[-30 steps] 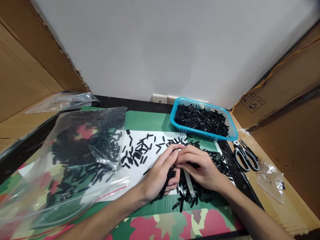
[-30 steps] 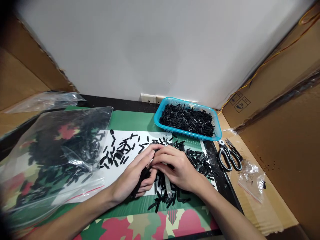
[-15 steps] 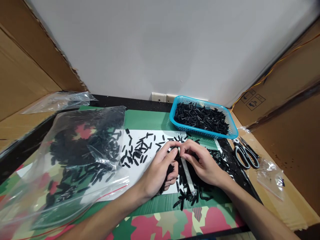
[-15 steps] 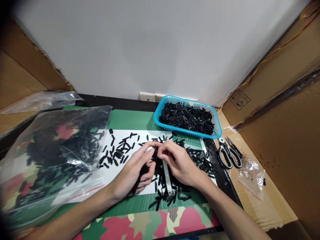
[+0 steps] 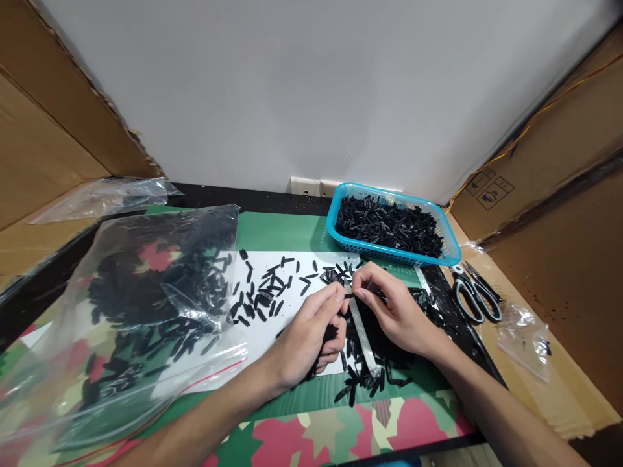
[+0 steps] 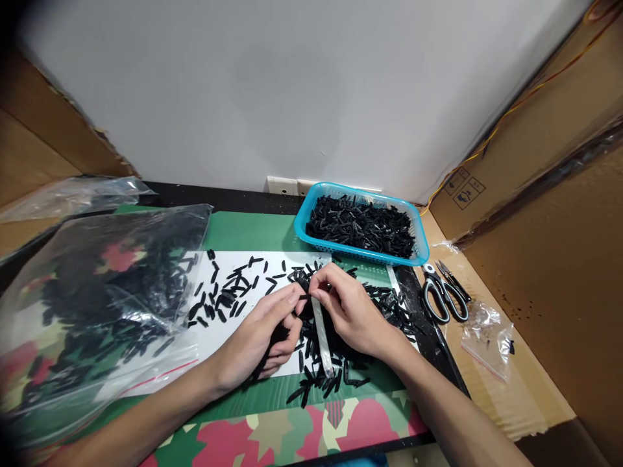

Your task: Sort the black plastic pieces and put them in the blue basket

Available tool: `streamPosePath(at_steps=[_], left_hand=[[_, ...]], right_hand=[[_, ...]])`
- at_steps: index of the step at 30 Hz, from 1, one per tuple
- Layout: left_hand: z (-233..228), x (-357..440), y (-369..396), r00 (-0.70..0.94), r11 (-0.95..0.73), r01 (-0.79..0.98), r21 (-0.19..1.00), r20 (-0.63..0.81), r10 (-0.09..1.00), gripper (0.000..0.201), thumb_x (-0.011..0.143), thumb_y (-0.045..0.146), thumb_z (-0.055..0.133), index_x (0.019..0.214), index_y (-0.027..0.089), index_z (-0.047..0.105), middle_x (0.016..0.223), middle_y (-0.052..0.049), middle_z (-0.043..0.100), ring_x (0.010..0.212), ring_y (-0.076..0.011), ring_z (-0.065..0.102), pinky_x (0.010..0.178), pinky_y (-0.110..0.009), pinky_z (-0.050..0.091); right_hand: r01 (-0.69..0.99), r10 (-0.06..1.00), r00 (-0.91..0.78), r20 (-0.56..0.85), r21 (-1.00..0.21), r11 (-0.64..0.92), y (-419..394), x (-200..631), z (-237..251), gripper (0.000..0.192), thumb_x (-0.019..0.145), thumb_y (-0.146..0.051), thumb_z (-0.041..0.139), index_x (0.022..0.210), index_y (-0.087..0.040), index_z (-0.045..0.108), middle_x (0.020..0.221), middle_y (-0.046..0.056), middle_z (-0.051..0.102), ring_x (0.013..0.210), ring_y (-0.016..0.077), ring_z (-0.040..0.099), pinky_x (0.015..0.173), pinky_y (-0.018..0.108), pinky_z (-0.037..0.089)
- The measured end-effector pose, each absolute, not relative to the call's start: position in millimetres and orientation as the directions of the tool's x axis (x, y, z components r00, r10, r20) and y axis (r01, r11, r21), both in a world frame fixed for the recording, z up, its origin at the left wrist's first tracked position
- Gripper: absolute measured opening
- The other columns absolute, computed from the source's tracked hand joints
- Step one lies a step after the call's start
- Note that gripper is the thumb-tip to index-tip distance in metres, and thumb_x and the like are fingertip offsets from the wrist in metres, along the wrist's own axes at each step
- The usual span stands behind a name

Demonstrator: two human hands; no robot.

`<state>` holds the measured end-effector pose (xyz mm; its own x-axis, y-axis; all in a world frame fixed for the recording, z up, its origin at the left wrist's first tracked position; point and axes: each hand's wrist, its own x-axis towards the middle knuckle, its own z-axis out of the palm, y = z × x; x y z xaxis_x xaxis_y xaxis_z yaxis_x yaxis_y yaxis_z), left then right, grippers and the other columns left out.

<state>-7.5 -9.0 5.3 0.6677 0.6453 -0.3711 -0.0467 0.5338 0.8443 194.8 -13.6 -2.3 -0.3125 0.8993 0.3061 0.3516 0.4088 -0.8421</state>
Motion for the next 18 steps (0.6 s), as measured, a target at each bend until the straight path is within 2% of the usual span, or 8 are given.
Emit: streamPosePath(at_steps=[5, 9, 18], left_hand=[[5.6, -8.3, -6.7, 0.625, 0.531, -0.067, 0.845, -0.380, 0.682, 0.036, 0.104, 0.061, 0.046, 0.093, 0.027, 0.043, 0.051, 0.012, 0.038, 0.036, -0.0053, 0.024, 0.032, -0.011, 0.022], [6.8, -7.9, -6.1, 0.626, 0.522, -0.076, 0.849, -0.367, 0.688, 0.037, 0.104, 0.061, 0.046, 0.092, 0.026, 0.044, 0.051, 0.012, 0.038, 0.036, -0.0050, 0.024, 0.033, -0.011, 0.022], [8.4, -5.5, -6.1, 0.645, 0.498, -0.088, 0.863, -0.332, 0.689, 0.042, 0.103, 0.061, 0.050, 0.084, 0.023, 0.043, 0.051, 0.011, 0.037, 0.037, -0.0039, 0.024, 0.033, -0.010, 0.023]], right_hand=[[0.383, 0.873, -0.321, 0.367, -0.793, 0.474, -15.8, 195.8, -5.1, 0.010, 0.110, -0.022, 0.052, 0.111, -0.023, 0.061, 0.102, 0.005, 0.064, 0.087, 0.0178, 0.059, 0.079, 0.031, 0.047], [0.410, 0.859, -0.314, 0.404, -0.759, 0.506, -15.8, 196.0, -6.1, 0.010, 0.109, -0.022, 0.054, 0.105, -0.022, 0.064, 0.096, 0.004, 0.065, 0.083, 0.0178, 0.059, 0.075, 0.030, 0.047], [0.379, 0.905, -0.254, 0.342, -0.825, 0.418, -16.0, 196.2, 0.7, 0.015, 0.108, -0.026, 0.054, 0.097, -0.021, 0.063, 0.091, 0.004, 0.066, 0.082, 0.0184, 0.060, 0.074, 0.030, 0.047]])
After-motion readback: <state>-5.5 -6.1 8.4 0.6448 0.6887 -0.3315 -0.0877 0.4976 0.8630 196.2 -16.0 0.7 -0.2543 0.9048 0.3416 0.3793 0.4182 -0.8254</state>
